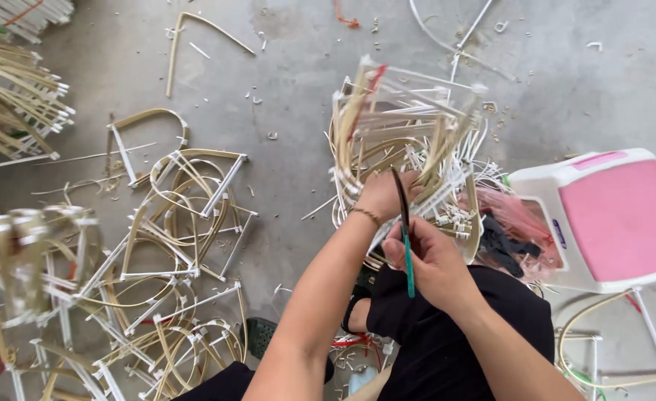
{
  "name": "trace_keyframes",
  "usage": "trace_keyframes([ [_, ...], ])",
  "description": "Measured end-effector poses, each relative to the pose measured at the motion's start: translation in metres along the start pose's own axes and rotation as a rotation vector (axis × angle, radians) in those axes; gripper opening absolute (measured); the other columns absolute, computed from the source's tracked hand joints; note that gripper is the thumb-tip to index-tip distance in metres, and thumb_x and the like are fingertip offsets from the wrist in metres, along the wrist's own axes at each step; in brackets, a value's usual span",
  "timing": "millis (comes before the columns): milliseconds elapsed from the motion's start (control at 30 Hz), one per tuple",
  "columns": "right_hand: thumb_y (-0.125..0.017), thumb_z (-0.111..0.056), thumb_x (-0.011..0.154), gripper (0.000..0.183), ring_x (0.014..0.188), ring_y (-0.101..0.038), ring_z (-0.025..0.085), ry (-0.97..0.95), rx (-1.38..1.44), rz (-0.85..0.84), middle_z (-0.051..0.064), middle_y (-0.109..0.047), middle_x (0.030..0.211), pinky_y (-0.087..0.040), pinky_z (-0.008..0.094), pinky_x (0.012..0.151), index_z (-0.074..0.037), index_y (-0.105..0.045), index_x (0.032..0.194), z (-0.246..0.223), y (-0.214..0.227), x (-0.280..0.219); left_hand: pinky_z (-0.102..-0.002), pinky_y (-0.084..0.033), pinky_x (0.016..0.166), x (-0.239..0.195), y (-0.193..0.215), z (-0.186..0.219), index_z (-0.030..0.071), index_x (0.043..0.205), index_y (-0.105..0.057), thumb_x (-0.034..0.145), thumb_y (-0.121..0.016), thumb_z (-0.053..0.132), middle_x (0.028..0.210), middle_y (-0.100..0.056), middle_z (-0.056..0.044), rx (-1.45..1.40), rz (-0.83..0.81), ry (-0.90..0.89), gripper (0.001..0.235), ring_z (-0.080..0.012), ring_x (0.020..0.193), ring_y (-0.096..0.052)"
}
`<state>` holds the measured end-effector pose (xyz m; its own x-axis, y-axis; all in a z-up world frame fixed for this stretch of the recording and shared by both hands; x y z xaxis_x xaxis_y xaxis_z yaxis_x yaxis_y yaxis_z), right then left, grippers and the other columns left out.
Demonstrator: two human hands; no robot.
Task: Assembling and tying curved bamboo strips to form light-weight frames.
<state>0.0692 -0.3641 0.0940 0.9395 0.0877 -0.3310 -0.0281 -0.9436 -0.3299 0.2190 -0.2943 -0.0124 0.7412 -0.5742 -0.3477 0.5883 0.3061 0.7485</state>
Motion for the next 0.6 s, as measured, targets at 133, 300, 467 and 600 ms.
trace_keyframes([
  [133, -0.066, -0.026, 0.099, 0.018, 0.069, -0.055, 0.006, 0.015, 0.022, 0.174, -0.003, -0.061, 0.082, -0.047, 0.023, 0.063, -0.008, -0.062, 0.098, 0.001, 0.025, 0.001, -0.062, -0.031, 0.110, 0.004, 0.012, 0.021, 0.025, 0.145, -0.047, 0.093, -0.058, 0.058, 0.143, -0.053, -0.012, 0.261, 0.008, -0.009, 0.062, -0.0342, 0.133, -0.049],
  [300, -0.061, -0.027, 0.108, 0.019, 0.078, -0.058, 0.010, 0.162, 0.196, 0.300, 0.001, -0.059, 0.091, -0.049, 0.026, 0.073, -0.009, -0.059, 0.101, -0.007, 0.044, -0.003, -0.055, -0.026, 0.121, -0.046, -0.003, -0.026, 0.021, 0.156, -0.038, 0.089, -0.069, 0.043, 0.163, -0.027, -0.018, 0.365, 0.280, -0.153, 0.078, -0.0408, 0.150, -0.029],
  [467, -0.058, -0.022, 0.110, 0.015, 0.084, -0.058, 0.012, 0.249, 0.339, 0.237, 0.002, -0.061, 0.097, -0.051, 0.031, 0.080, -0.008, -0.061, 0.107, -0.017, 0.039, -0.006, -0.045, -0.045, 0.109, -0.124, -0.038, -0.051, 0.017, 0.134, -0.053, 0.097, -0.071, 0.027, 0.139, -0.054, -0.010, 0.216, 0.338, 0.007, 0.042, -0.0320, 0.129, -0.055],
  [600, -0.058, -0.022, 0.110, 0.014, 0.085, -0.059, 0.013, 0.251, 0.332, 0.218, 0.002, -0.061, 0.097, -0.052, 0.032, 0.080, -0.008, -0.061, 0.107, -0.021, 0.028, -0.011, -0.045, -0.052, 0.092, -0.122, -0.074, -0.051, 0.012, 0.131, -0.055, 0.092, -0.074, 0.028, 0.125, -0.059, -0.016, -0.041, 0.229, 0.121, 0.046, -0.0357, 0.111, -0.062],
])
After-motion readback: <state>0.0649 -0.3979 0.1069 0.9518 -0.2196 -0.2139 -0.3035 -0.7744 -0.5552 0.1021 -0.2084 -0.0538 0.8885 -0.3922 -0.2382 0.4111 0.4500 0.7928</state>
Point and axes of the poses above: each hand's wrist, its own x-axis towards the middle knuckle, its own y-axis out of the back of the hand, z = x × y, the point moved 3 cm from there along x, towards the middle knuckle
